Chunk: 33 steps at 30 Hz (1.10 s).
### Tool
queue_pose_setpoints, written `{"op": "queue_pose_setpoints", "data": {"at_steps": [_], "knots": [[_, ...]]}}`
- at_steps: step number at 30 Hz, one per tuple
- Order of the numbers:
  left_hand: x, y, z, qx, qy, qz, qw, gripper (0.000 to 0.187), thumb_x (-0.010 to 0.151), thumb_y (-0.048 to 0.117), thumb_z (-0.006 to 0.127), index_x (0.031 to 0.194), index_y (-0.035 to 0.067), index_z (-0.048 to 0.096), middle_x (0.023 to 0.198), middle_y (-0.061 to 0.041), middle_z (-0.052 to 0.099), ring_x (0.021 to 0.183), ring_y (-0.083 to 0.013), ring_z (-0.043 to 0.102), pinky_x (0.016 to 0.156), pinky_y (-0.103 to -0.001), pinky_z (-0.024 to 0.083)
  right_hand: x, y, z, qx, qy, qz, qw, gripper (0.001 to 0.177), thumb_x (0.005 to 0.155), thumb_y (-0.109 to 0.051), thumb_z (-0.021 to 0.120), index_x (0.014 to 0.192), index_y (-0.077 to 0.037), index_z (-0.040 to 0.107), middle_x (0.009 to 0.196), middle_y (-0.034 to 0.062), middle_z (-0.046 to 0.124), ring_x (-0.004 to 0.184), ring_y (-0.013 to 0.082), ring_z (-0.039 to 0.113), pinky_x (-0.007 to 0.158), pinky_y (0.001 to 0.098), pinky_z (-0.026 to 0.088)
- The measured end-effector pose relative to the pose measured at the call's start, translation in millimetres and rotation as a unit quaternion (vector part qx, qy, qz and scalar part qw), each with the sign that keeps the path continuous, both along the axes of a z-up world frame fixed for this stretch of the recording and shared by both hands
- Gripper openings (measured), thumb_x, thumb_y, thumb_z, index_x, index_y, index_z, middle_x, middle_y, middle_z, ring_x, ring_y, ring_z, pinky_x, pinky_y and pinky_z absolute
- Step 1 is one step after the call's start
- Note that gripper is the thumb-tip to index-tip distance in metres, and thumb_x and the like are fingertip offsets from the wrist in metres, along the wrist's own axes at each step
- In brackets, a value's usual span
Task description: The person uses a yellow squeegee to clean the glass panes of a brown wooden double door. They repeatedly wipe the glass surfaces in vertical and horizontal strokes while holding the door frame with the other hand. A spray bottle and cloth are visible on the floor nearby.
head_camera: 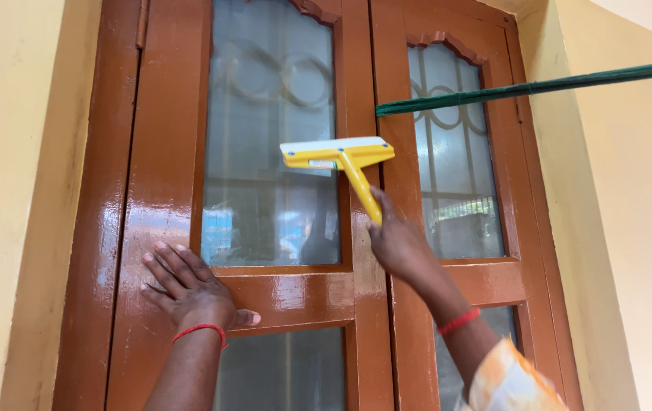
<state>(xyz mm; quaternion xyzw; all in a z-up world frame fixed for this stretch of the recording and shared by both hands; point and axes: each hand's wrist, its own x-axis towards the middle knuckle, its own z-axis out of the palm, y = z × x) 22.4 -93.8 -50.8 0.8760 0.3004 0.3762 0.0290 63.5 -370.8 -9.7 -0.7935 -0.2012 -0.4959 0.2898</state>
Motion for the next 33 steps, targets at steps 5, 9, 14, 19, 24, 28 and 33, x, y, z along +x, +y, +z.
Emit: {"op": "queue_pose_setpoints", "data": {"at_steps": [5,9,14,19,24,28,33], "knots": [[-4,-2,-3,-0.007,0.002,-0.001,1.0,0.174,0.057,0.076,0.089,0.157,-0.011,-0.024,0.16,-0.04,-0.033,0.143,-0.0551,-0.035,0.116,-0.07,-0.005,-16,-5,14,0.009,0.045,0.002,0.999,0.066,0.103,-0.032,0.044,0.161,-0.033,0.014,0.074,0.0179,0.068,0.063,0.0358,0.068,0.063,0.0525,0.056],[0,0,-1,-0.007,-0.009,-0.01,1.0,0.172,0.06,0.075,0.089,0.156,-0.01,-0.025,0.159,-0.04,-0.034,0.142,-0.0553,-0.037,0.114,-0.071,-0.005,-12,-8,-25,-0.003,0.032,-0.011,0.999,0.067,0.102,-0.031,0.047,0.161,-0.03,0.015,0.073,0.0194,0.069,0.063,0.0354,0.068,0.065,0.0532,0.054],[1,1,-3,-0.005,-0.014,-0.016,1.0,0.174,0.058,0.075,0.09,0.157,-0.01,-0.025,0.161,-0.037,-0.033,0.144,-0.0529,-0.037,0.116,-0.069,-0.004,-3,-13,-80,-0.024,-0.032,-0.001,0.999,0.069,0.099,-0.026,0.052,0.158,-0.027,0.018,0.072,0.0236,0.067,0.068,0.0437,0.065,0.068,0.0581,0.048],[-3,1,-3,-0.006,-0.016,-0.021,1.0,0.174,0.058,0.075,0.09,0.156,-0.01,-0.026,0.161,-0.038,-0.034,0.143,-0.0526,-0.037,0.116,-0.069,-0.007,-8,-14,-78,-0.021,0.02,-0.025,0.999,0.066,0.1,-0.028,0.05,0.158,-0.027,0.019,0.071,0.024,0.068,0.069,0.0456,0.067,0.071,0.0582,0.05],[-9,-1,-6,-0.005,-0.017,-0.028,0.999,0.174,0.057,0.075,0.09,0.156,-0.009,-0.025,0.163,-0.035,-0.032,0.147,-0.0512,-0.034,0.117,-0.067,-0.006,-6,-19,-35,-0.031,-0.013,-0.041,0.999,0.066,0.1,-0.031,0.051,0.159,-0.027,0.021,0.073,0.0241,0.067,0.071,0.0453,0.067,0.07,0.0573,0.05],[-17,1,-13,0.022,-0.035,-0.027,0.999,0.174,0.056,0.081,0.086,0.158,-0.008,-0.023,0.166,-0.032,-0.028,0.151,-0.0475,-0.029,0.122,-0.062,-0.006,-8,-15,10,-0.037,0.01,-0.065,0.997,0.067,0.102,-0.033,0.047,0.161,-0.028,0.015,0.076,0.0215,0.07,0.07,0.0411,0.07,0.068,0.0545,0.054],[-24,5,-25,0.064,-0.052,-0.023,0.996,0.169,0.058,0.091,0.076,0.159,-0.005,-0.019,0.167,-0.03,-0.023,0.153,-0.0443,-0.026,0.123,-0.059,-0.005,-12,-12,55,-0.041,0.008,-0.081,0.996,0.066,0.105,-0.033,0.044,0.163,-0.031,0.012,0.081,0.0209,0.07,0.067,0.0353,0.069,0.065,0.0509,0.055]]}}
